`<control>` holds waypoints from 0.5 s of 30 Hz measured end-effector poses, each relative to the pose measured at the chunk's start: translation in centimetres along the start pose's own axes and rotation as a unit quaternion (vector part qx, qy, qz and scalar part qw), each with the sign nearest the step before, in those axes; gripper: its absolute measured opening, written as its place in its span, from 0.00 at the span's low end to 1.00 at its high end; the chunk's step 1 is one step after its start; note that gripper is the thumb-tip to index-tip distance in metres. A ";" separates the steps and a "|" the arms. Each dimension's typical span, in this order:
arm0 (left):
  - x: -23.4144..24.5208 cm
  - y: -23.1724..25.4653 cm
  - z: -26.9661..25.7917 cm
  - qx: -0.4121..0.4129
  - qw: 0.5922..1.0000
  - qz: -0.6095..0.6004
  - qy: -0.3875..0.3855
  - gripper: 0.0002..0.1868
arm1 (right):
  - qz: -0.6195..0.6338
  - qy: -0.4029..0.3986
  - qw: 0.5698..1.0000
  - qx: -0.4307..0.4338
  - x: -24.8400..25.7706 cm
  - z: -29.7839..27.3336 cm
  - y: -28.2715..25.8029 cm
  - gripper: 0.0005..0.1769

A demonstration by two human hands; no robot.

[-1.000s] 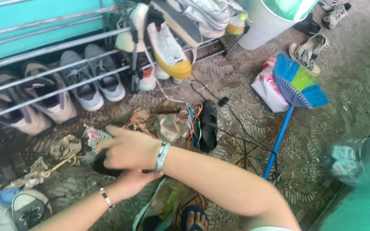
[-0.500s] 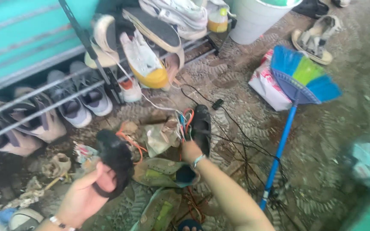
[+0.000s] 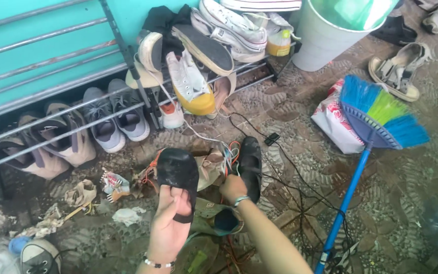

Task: The person is cleaning various pairs of shoes near a shoe rack using a brush.

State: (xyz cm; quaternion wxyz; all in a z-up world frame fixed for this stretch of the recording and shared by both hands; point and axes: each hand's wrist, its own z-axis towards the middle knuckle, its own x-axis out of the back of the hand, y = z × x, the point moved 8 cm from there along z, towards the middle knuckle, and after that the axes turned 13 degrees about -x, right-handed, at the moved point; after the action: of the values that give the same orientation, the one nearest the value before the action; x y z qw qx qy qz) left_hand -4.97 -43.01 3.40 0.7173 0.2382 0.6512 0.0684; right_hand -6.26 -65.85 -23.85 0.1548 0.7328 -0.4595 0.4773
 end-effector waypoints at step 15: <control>-2.6 0.2 -1.0 -0.043 0.997 -0.011 -0.060 0.39 | -0.299 0.019 0.954 0.011 25.8 -17.0 8.0 0.17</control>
State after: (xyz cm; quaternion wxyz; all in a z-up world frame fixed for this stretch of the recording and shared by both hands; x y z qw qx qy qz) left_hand -6.25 -43.61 5.78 0.7652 0.2042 0.6061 0.0741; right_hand -19.17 -72.33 4.58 0.2914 0.8290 -0.2109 0.4283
